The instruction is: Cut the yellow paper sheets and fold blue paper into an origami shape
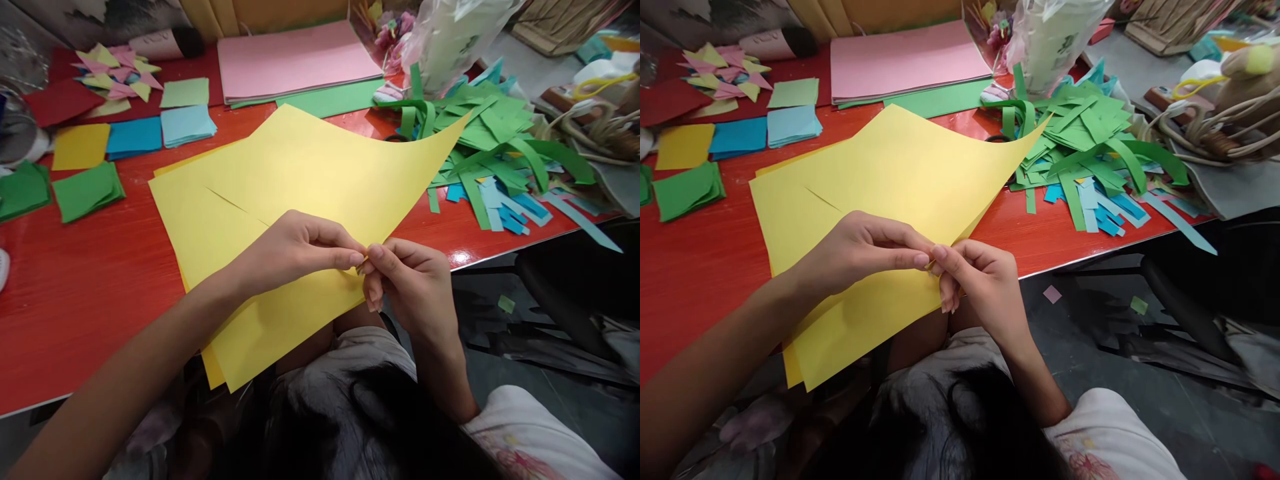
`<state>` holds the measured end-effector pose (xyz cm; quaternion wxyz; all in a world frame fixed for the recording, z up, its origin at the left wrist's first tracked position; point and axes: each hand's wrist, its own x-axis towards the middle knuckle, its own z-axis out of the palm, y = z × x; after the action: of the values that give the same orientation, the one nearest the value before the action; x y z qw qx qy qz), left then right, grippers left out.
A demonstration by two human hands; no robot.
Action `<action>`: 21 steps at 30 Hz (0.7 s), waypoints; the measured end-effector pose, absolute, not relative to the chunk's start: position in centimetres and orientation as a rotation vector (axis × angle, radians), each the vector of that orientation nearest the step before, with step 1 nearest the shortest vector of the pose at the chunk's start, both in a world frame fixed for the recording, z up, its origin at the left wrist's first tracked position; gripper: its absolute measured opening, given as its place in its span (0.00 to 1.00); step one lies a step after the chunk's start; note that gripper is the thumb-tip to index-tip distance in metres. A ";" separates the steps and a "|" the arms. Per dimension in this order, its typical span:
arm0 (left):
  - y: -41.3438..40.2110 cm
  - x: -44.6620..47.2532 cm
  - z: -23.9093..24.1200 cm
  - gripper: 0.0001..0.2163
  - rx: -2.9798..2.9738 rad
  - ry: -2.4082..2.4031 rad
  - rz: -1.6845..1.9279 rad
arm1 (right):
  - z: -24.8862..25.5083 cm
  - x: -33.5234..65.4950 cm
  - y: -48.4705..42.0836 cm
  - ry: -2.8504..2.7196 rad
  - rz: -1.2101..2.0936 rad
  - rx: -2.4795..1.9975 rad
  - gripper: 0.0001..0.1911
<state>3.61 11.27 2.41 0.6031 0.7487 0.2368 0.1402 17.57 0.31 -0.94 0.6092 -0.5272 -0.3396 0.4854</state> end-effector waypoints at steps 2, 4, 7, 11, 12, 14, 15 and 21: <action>11.3 3.7 2.4 0.04 1.722 0.549 0.321 | -0.9 17.6 0.3 -0.786 1.123 -1.219 0.14; 11.3 3.7 2.3 0.03 1.716 0.547 0.320 | -0.9 17.6 0.3 -0.786 1.131 -1.211 0.13; 11.3 3.7 2.3 0.03 1.720 0.540 0.331 | -0.9 17.6 0.3 -0.782 1.130 -1.201 0.13; 11.3 3.6 2.3 0.03 1.723 0.531 0.337 | -0.9 17.5 0.3 -0.786 1.108 -1.210 0.13; 11.3 3.6 2.3 0.03 1.726 0.528 0.340 | -0.9 17.5 0.3 -0.788 1.104 -1.210 0.13; 11.3 3.6 2.2 0.04 1.733 0.522 0.347 | -0.9 17.4 0.3 -0.793 1.097 -1.208 0.13; 11.3 3.6 2.2 0.03 1.736 0.521 0.349 | -0.9 17.4 0.3 -0.796 1.095 -1.204 0.13; 11.4 3.6 2.2 0.04 1.729 0.540 0.343 | -1.0 17.5 0.3 -0.802 1.100 -1.175 0.12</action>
<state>3.63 11.37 2.22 0.6044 0.7471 0.2336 0.1482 17.45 0.33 -1.03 0.6222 -0.5115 -0.3491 0.4788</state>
